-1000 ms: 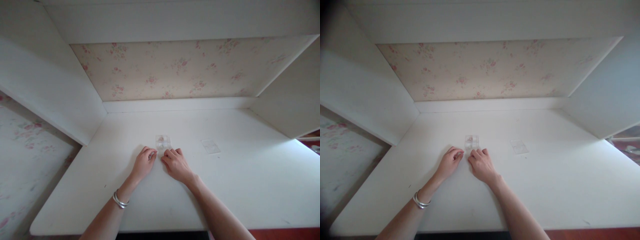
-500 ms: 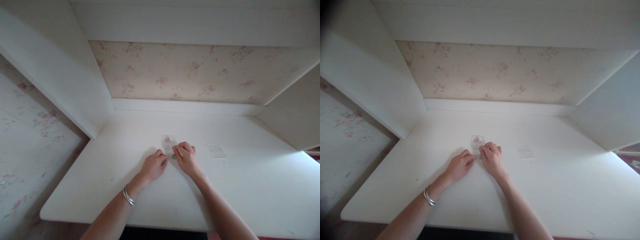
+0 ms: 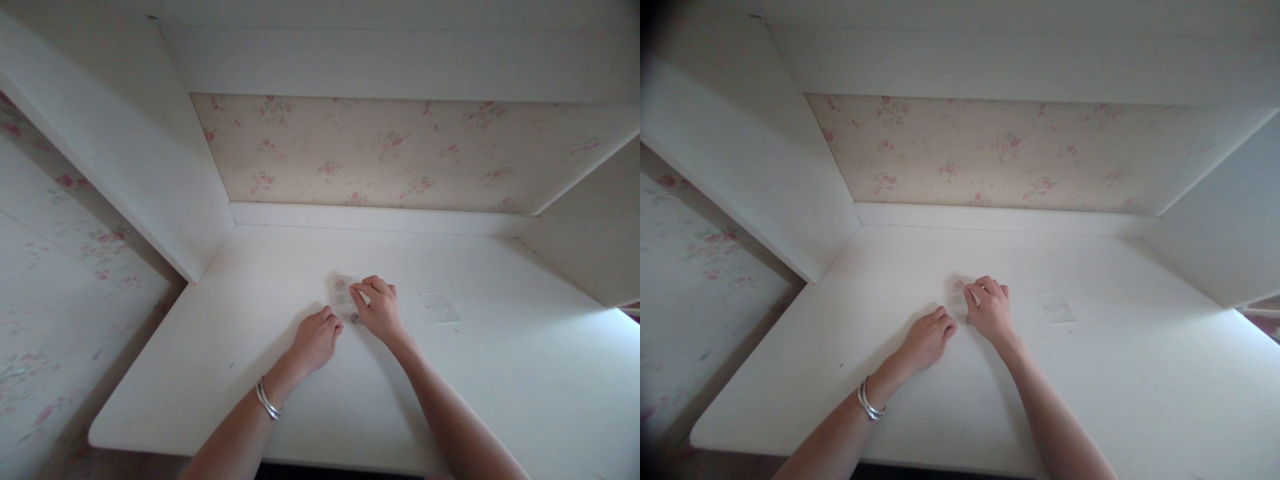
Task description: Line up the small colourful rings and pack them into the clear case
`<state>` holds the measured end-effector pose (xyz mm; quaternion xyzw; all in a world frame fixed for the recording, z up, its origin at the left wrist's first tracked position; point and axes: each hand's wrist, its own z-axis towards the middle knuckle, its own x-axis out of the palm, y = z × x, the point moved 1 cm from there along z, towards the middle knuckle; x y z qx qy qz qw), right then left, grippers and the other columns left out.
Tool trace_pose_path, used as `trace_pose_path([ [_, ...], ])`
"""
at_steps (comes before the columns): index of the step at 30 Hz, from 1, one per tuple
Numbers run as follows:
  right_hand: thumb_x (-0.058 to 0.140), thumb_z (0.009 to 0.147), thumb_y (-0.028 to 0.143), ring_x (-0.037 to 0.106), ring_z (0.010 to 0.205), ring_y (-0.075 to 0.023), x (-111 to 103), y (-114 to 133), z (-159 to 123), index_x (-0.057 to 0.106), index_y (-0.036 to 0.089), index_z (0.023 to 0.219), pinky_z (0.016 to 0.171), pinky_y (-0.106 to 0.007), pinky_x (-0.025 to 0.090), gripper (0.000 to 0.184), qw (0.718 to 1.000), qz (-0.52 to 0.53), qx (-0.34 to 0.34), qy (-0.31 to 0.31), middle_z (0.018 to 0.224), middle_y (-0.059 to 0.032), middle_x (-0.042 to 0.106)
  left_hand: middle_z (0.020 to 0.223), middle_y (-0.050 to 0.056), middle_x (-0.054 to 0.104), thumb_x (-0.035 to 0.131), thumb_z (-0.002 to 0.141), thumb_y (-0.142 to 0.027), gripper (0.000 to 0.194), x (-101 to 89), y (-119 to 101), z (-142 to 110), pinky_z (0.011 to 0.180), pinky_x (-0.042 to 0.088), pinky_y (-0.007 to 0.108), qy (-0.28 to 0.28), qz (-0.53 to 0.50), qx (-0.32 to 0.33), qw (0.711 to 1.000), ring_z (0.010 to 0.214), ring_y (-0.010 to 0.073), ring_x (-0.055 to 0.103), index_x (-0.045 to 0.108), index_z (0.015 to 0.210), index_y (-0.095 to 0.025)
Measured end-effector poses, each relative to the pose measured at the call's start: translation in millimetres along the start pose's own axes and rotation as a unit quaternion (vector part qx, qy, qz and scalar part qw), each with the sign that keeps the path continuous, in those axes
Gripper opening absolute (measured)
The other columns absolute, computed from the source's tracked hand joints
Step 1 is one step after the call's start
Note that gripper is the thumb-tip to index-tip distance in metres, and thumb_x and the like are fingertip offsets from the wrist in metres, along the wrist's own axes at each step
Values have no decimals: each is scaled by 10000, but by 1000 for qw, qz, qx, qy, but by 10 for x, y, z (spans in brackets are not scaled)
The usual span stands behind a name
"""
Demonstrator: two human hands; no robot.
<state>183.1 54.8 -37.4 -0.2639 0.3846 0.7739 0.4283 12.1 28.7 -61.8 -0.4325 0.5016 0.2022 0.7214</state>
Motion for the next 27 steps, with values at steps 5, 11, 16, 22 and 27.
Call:
trace_pose_path([
  [5,530,866,352,559,762,-138,-121,-174,-191,684,234,834,736,-307,356,196,994,55,77,-59,824,-13,591,914,32,575,406,921,-266,211,23,9,-1,734,438,280,-7,-20,-13,1000,795,156,572,599,865,-202],
  [11,512,872,395,559,715,-136,-140,-272,-386,683,237,843,671,-290,383,234,986,96,127,-45,818,-14,591,918,26,552,420,920,-281,196,14,54,40,730,453,251,-58,-139,-36,988,785,129,569,588,868,-194],
  [16,505,882,356,569,748,-141,-153,-257,-370,686,232,833,736,-307,377,225,991,84,97,-45,804,-18,599,894,29,539,436,912,-276,180,-21,54,168,738,455,262,-129,-176,-59,974,783,131,553,588,878,-185],
  [22,500,888,320,570,745,-145,-179,-273,-372,685,236,853,740,-314,367,206,992,72,83,-58,806,-29,606,926,39,547,421,911,-253,186,-59,-5,451,756,464,282,-143,-118,-59,981,795,141,561,594,892,-188],
  [27,488,896,320,571,748,-144,-196,-295,-377,682,232,865,742,-315,356,215,993,70,79,-57,810,-32,609,943,35,571,437,897,-229,188,-84,25,489,784,470,280,-147,-119,-76,979,826,140,577,620,927,-201],
])
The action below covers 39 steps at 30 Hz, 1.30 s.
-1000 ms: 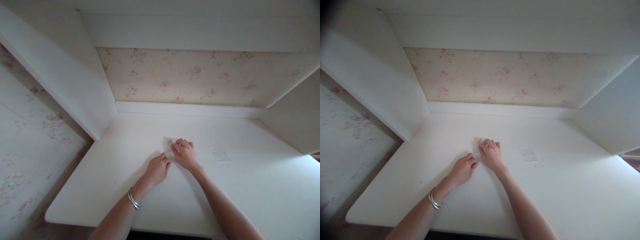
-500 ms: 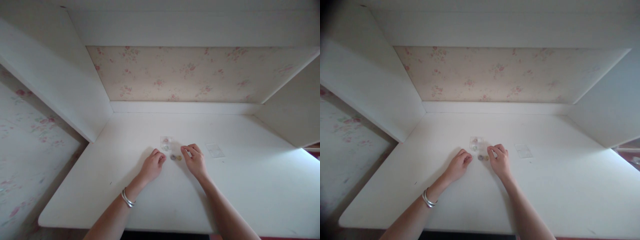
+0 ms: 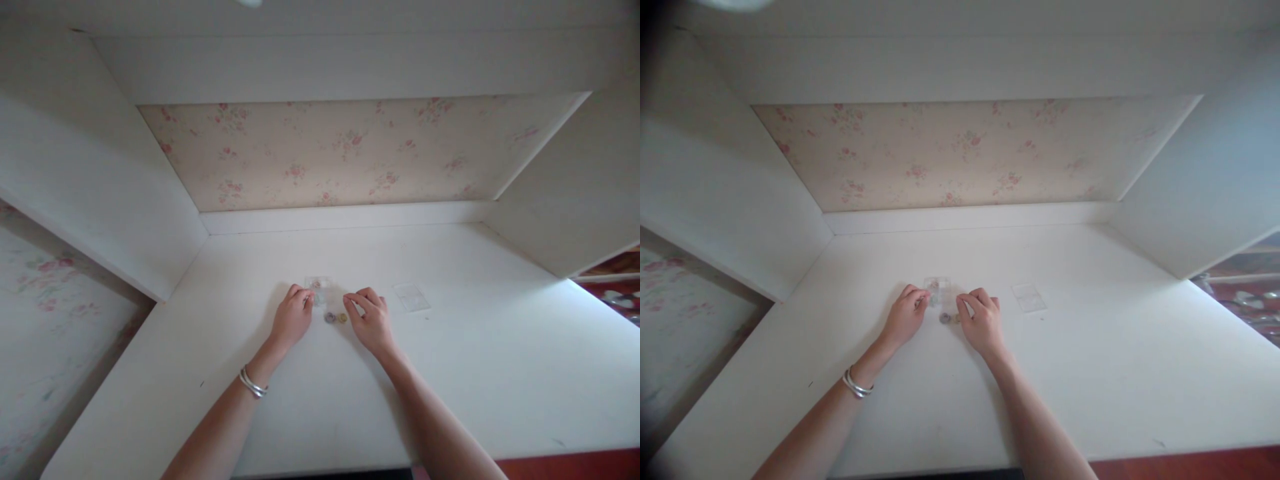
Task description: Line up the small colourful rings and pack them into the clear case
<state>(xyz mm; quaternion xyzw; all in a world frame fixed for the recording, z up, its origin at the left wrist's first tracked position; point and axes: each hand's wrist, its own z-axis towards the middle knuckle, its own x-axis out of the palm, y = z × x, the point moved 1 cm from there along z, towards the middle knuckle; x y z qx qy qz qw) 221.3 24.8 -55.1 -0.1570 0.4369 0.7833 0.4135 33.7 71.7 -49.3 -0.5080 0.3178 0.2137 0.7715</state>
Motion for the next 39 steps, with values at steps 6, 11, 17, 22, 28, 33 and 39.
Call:
trace_pose_path([
  [6,498,890,300,567,732,-134,27,-3,-16,680,240,880,755,-311,336,191,999,-13,-9,39,808,-20,613,909,31,575,444,890,-269,202,-182,84,-229,712,471,252,-36,-52,-28,998,765,128,566,630,925,-198],
  [11,533,858,244,555,782,-134,51,54,-52,678,228,855,770,-303,311,146,992,-5,-57,113,826,-18,600,906,31,581,453,885,-256,193,-173,57,-396,698,467,241,18,-98,-35,994,777,125,570,632,917,-193],
  [17,559,823,245,522,787,-141,61,128,-71,689,235,857,763,-305,289,134,977,-40,-109,178,835,-25,566,881,42,598,467,870,-242,189,-84,16,-406,729,472,260,60,-130,-30,989,783,139,573,644,903,-186],
  [22,561,822,255,515,779,-135,76,126,-76,697,243,876,756,-301,286,146,972,-64,-127,185,839,-23,561,888,46,604,466,870,-249,197,-75,54,-392,745,474,273,59,-133,-32,989,794,145,577,648,911,-187],
  [28,528,844,235,510,788,-136,114,111,-86,698,236,866,747,-298,285,171,970,-69,-138,190,830,-26,565,887,44,604,462,875,-264,203,-78,54,-398,757,475,274,66,-120,-25,990,794,142,583,646,913,-185],
  [33,523,848,242,512,779,-132,102,132,-78,696,236,860,750,-299,291,174,971,-70,-133,188,832,-28,564,887,43,605,463,877,-268,203,-64,68,-394,741,475,269,73,-115,-22,990,791,141,583,647,915,-190],
  [39,507,865,262,520,725,-118,85,132,-76,697,232,817,739,-291,316,198,980,-52,-134,138,779,-20,560,867,45,610,459,873,-265,210,-49,77,-391,734,472,271,78,-106,-23,991,783,146,581,651,905,-186],
])
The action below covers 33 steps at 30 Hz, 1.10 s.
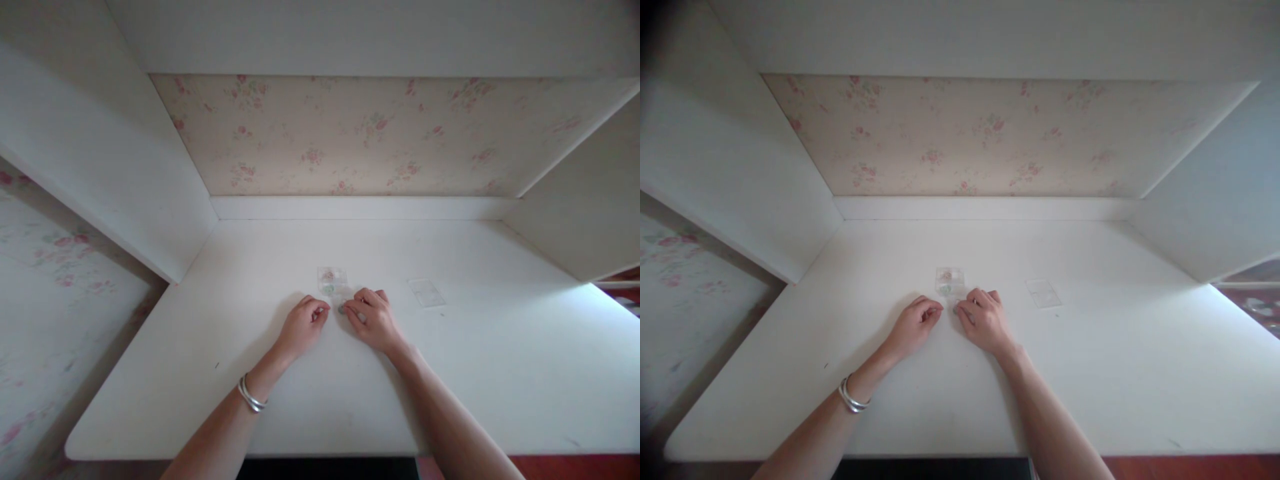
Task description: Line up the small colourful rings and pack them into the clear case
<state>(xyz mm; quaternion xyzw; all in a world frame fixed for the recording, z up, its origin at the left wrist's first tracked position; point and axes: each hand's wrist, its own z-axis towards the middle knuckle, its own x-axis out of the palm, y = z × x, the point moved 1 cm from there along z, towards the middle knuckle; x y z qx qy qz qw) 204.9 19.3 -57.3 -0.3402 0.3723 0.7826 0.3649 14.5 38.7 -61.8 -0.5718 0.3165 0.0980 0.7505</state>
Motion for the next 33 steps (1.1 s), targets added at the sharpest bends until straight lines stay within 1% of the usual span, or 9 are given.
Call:
trace_pose_path([
  [5,491,884,286,536,740,-137,20,-48,43,691,219,862,761,-308,337,211,997,3,35,-71,788,-36,571,868,33,608,470,867,-260,201,5,14,0,711,470,252,-1,2,-5,1000,756,132,582,657,903,-195],
  [8,496,883,284,540,755,-139,44,-73,121,688,218,889,767,-310,336,202,994,2,45,-97,795,-35,572,864,30,608,473,864,-255,198,7,19,-1,697,470,246,-2,6,-5,1000,745,128,583,659,901,-198],
  [12,496,882,280,536,762,-142,89,-91,229,692,223,894,770,-312,329,204,994,-14,47,-99,799,-33,571,864,33,609,474,864,-251,196,-2,19,-1,710,469,246,-1,6,2,1000,761,132,584,659,897,-195],
  [16,499,879,281,536,756,-143,91,-124,247,695,229,871,761,-312,328,203,994,-18,55,-92,797,-28,575,866,30,607,476,868,-250,192,-11,21,-2,726,465,248,-3,7,7,1000,768,130,585,658,893,-194],
  [19,506,877,293,541,734,-140,46,-173,195,692,220,861,747,-308,346,201,987,3,95,-131,793,-27,583,866,30,605,474,869,-241,194,-7,15,-8,715,463,244,1,10,8,1000,762,128,583,660,895,-196],
  [22,509,875,312,540,700,-133,8,-228,129,690,216,842,692,-290,373,208,976,33,144,-162,790,-23,587,878,30,606,475,869,-241,194,-1,11,-12,705,458,241,8,14,9,1000,757,125,583,661,901,-198],
  [26,500,870,339,537,694,-132,2,-276,74,695,215,839,634,-265,393,233,968,68,185,-158,777,-20,582,856,31,612,496,863,-262,187,-11,38,9,698,448,240,17,1,8,1000,757,131,576,665,899,-191],
  [30,493,867,335,527,681,-131,6,-276,66,703,204,846,639,-254,406,249,964,92,191,-163,750,-22,577,826,30,616,514,854,-267,183,-14,43,45,686,437,240,16,-11,1,1000,741,135,561,667,903,-180],
  [33,483,865,336,524,665,-131,5,-258,77,704,195,844,632,-248,405,263,961,110,196,-159,735,-25,581,814,27,609,513,858,-262,180,27,-21,77,676,432,234,20,-10,12,1000,737,131,557,670,895,-182],
])
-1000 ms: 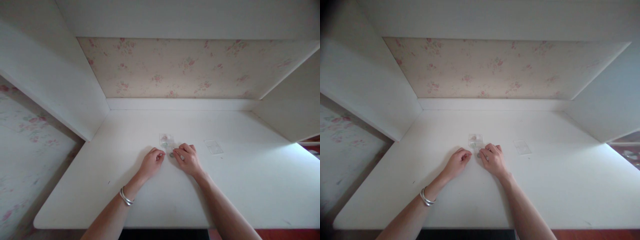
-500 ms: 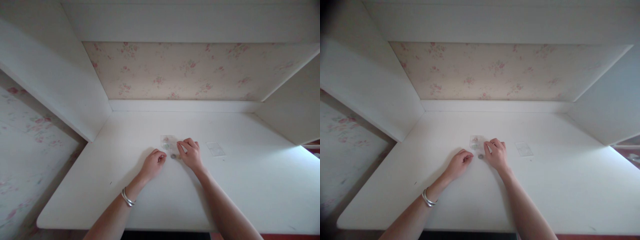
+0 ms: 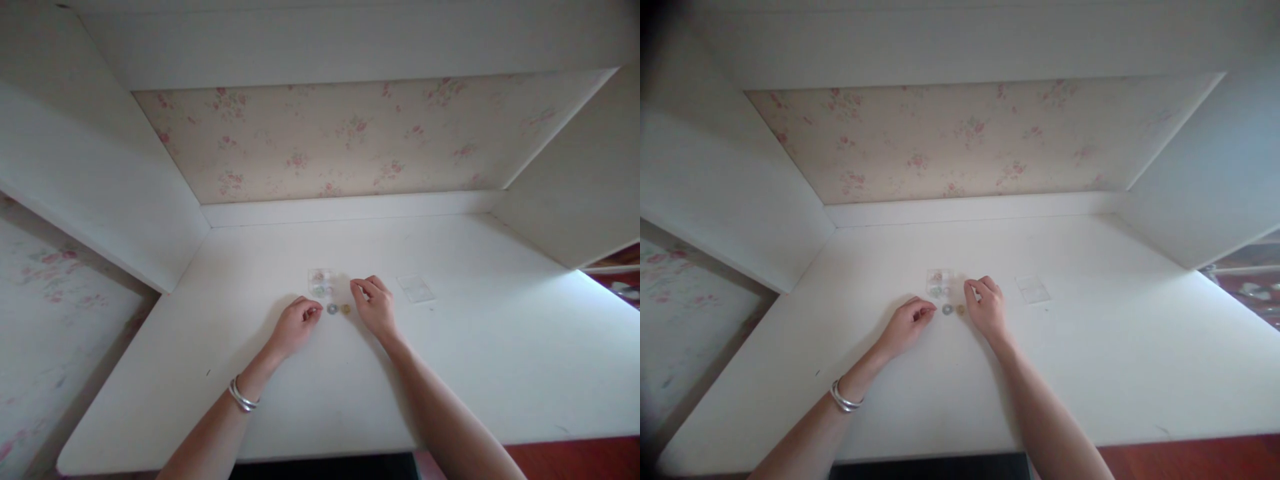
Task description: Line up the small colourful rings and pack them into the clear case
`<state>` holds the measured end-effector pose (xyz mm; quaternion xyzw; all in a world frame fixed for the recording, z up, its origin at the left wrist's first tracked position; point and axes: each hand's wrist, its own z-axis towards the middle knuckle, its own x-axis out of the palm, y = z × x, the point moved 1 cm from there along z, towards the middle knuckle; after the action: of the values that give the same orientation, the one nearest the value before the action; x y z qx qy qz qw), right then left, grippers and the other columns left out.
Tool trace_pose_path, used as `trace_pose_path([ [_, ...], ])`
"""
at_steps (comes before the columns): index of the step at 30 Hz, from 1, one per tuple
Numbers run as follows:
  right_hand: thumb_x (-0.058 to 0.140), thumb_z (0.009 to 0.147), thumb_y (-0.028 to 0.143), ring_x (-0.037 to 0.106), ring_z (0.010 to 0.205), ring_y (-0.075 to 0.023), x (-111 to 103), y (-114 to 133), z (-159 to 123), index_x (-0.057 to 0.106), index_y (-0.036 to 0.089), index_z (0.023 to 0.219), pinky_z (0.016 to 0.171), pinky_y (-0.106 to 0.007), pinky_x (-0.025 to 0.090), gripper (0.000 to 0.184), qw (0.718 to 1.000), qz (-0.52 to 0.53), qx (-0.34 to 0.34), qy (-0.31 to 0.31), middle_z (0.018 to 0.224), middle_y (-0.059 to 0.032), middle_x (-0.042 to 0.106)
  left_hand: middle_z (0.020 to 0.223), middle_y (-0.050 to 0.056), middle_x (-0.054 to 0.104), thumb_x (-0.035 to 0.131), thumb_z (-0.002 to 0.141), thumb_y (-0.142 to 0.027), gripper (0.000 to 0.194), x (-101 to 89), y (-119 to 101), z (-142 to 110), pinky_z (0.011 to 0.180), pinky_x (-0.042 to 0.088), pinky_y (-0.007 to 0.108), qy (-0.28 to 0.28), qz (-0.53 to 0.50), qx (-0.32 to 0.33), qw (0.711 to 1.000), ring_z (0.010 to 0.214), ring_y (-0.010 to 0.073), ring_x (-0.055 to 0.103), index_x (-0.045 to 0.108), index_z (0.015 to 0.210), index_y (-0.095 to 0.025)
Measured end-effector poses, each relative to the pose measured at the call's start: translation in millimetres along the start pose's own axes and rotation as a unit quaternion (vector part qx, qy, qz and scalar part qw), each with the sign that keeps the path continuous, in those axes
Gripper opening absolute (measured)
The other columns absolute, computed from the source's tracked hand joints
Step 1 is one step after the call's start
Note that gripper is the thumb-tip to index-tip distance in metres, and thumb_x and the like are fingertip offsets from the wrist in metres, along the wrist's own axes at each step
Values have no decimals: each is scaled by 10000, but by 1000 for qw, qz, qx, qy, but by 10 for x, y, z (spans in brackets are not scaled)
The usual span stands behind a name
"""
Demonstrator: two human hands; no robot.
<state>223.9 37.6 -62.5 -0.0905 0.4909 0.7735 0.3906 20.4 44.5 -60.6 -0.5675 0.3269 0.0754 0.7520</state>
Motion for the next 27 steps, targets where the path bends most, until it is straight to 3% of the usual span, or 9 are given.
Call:
trace_pose_path([
  [6,475,843,396,530,624,-137,21,-52,45,712,173,844,622,-257,400,325,994,55,92,15,721,-40,635,848,28,602,511,861,-229,165,124,-131,135,673,436,227,24,17,48,998,732,123,554,668,900,-194],
  [12,534,781,481,552,643,-161,5,-218,117,716,168,895,612,-267,396,380,960,143,239,9,748,-46,677,886,37,605,462,896,-260,202,139,-136,127,692,460,230,32,74,73,994,753,128,573,654,931,-206],
  [20,544,763,499,538,638,-158,65,-231,139,718,169,891,601,-269,381,394,956,159,246,16,731,-39,672,963,20,619,492,882,-301,217,187,-124,64,735,486,260,42,205,94,973,819,153,612,634,1040,-261],
  [27,541,764,485,564,676,-168,76,-246,133,719,168,890,642,-280,398,385,960,150,237,21,781,-56,689,924,12,628,476,895,-279,206,194,-109,87,674,475,235,43,212,102,971,738,124,603,664,976,-261],
])
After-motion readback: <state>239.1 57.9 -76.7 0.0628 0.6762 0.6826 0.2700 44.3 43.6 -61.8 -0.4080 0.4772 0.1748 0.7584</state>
